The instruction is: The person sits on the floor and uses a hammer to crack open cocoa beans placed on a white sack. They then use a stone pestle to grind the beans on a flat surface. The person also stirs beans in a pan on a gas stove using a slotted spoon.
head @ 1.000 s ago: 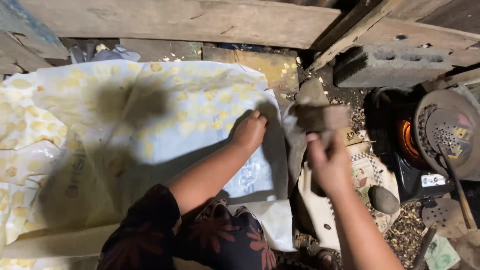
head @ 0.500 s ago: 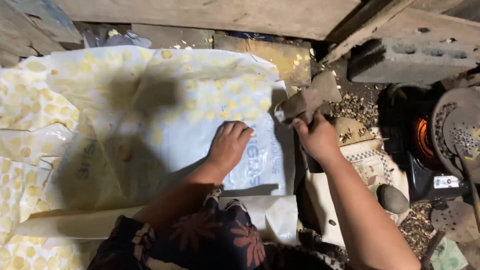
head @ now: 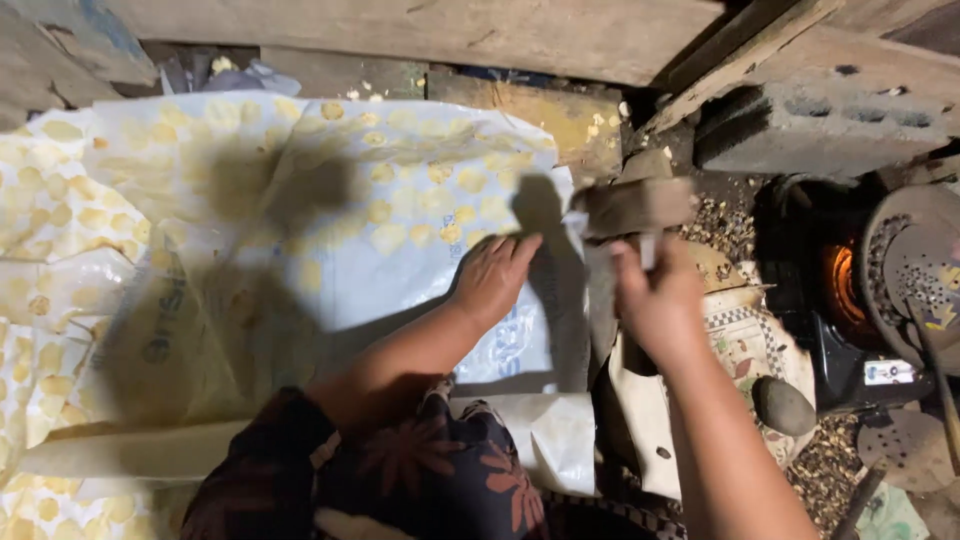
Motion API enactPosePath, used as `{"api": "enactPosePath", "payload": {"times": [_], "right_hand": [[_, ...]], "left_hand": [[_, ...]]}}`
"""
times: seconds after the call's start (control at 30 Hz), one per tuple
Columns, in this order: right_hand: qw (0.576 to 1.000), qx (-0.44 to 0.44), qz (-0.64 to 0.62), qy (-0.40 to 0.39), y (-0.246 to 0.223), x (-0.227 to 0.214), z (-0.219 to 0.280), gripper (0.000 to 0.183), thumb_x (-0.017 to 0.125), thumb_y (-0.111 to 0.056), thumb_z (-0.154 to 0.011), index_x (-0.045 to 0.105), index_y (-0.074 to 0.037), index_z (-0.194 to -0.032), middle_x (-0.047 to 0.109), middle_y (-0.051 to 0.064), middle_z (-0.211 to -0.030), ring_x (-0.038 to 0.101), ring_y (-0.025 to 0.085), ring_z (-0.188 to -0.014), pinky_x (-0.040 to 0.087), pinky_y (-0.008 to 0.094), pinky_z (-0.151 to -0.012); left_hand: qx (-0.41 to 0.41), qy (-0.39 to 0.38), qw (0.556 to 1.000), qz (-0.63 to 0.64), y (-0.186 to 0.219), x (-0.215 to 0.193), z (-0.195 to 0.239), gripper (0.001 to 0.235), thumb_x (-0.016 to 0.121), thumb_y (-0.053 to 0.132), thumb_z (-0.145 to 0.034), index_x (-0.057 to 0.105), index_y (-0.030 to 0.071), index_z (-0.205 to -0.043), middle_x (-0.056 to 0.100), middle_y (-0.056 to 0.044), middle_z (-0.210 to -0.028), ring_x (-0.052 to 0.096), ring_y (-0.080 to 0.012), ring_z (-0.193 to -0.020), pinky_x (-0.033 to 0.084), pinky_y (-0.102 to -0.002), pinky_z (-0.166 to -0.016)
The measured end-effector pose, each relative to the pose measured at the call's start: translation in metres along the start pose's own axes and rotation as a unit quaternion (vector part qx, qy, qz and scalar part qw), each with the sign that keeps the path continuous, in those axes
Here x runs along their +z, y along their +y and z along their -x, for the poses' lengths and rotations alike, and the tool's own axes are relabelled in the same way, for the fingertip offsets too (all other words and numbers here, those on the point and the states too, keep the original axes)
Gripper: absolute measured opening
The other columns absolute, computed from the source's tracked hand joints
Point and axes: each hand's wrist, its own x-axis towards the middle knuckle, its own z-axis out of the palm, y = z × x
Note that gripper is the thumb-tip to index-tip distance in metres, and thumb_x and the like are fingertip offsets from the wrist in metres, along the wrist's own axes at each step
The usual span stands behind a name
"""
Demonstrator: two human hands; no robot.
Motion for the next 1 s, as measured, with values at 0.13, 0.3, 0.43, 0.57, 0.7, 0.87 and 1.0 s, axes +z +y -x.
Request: {"api": "enactPosePath", "payload": {"times": [0.13,0.3,0.43,0.57,0.7,0.87,1.0], "right_hand": [[0.971,-0.131,-0.052,0.195,0.028,0.001,0.021,0.022,0.068,-0.016,-0.105,0.059,-0.002,-0.090,0.055,0.017,-0.061,0.056,0.028,-0.053,0.041,0.036,-0.049],[0.979,0.034,0.145,0.139,0.069,0.102,0.008,0.058,0.073,-0.051,-0.092,0.062,0.002,-0.112,0.071,0.031,-0.088,0.073,0.050,-0.086,0.059,0.063,-0.069],[0.983,-0.027,0.175,-0.048,0.050,0.081,-0.019,0.057,0.060,-0.044,-0.102,0.056,0.009,-0.123,0.070,0.026,-0.079,0.073,0.045,-0.074,0.058,0.053,-0.055],[0.992,-0.017,0.120,-0.027,0.014,0.039,-0.005,0.054,0.069,-0.047,-0.097,0.059,0.005,-0.107,0.069,0.032,-0.079,0.069,0.054,-0.086,0.055,0.062,-0.070],[0.984,-0.041,0.163,0.057,0.026,0.067,0.004,0.051,0.068,-0.046,-0.099,0.054,0.001,-0.112,0.069,0.035,-0.089,0.068,0.055,-0.092,0.054,0.065,-0.078],[0.983,-0.006,0.167,-0.077,0.017,0.061,-0.020,0.055,0.067,-0.046,-0.093,0.062,0.005,-0.114,0.071,0.034,-0.089,0.070,0.053,-0.093,0.059,0.062,-0.071],[0.983,-0.037,0.166,-0.067,0.009,0.045,-0.022,0.050,0.062,-0.044,-0.102,0.059,0.005,-0.114,0.069,0.032,-0.084,0.071,0.052,-0.086,0.059,0.058,-0.068]], "left_hand": [[-0.052,-0.038,0.998,-0.013,0.002,0.017,0.002,0.041,0.062,0.005,-0.089,0.052,-0.003,-0.128,0.072,-0.026,-0.089,0.071,-0.0412,-0.097,0.054,-0.051,-0.091],[-0.082,0.042,0.995,0.028,0.013,-0.052,0.003,0.047,0.054,-0.001,-0.091,0.049,-0.010,-0.138,0.070,-0.035,-0.106,0.066,-0.0497,-0.103,0.049,-0.055,-0.098],[-0.024,0.043,0.998,-0.025,0.011,-0.055,0.035,0.045,0.072,0.015,-0.084,0.061,0.005,-0.127,0.063,-0.015,-0.111,0.061,-0.0359,-0.104,0.051,-0.046,-0.092],[0.030,0.040,0.998,-0.039,-0.002,-0.031,0.051,0.015,0.070,0.013,-0.090,0.068,0.014,-0.104,0.060,-0.004,-0.100,0.062,-0.0267,-0.098,0.052,-0.036,-0.084],[0.039,0.053,0.995,-0.074,-0.003,-0.044,0.048,0.019,0.074,0.020,-0.090,0.068,0.016,-0.108,0.060,-0.003,-0.098,0.062,-0.0239,-0.096,0.051,-0.036,-0.082],[0.059,0.005,0.997,-0.050,0.024,-0.039,0.045,0.058,0.083,0.029,-0.076,0.060,0.018,-0.128,0.057,-0.007,-0.119,0.057,-0.0322,-0.113,0.049,-0.043,-0.086],[0.085,0.010,0.996,0.010,0.009,-0.009,0.054,0.020,0.074,0.017,-0.089,0.066,0.010,-0.106,0.063,-0.006,-0.104,0.063,-0.0292,-0.103,0.053,-0.036,-0.078]]}}
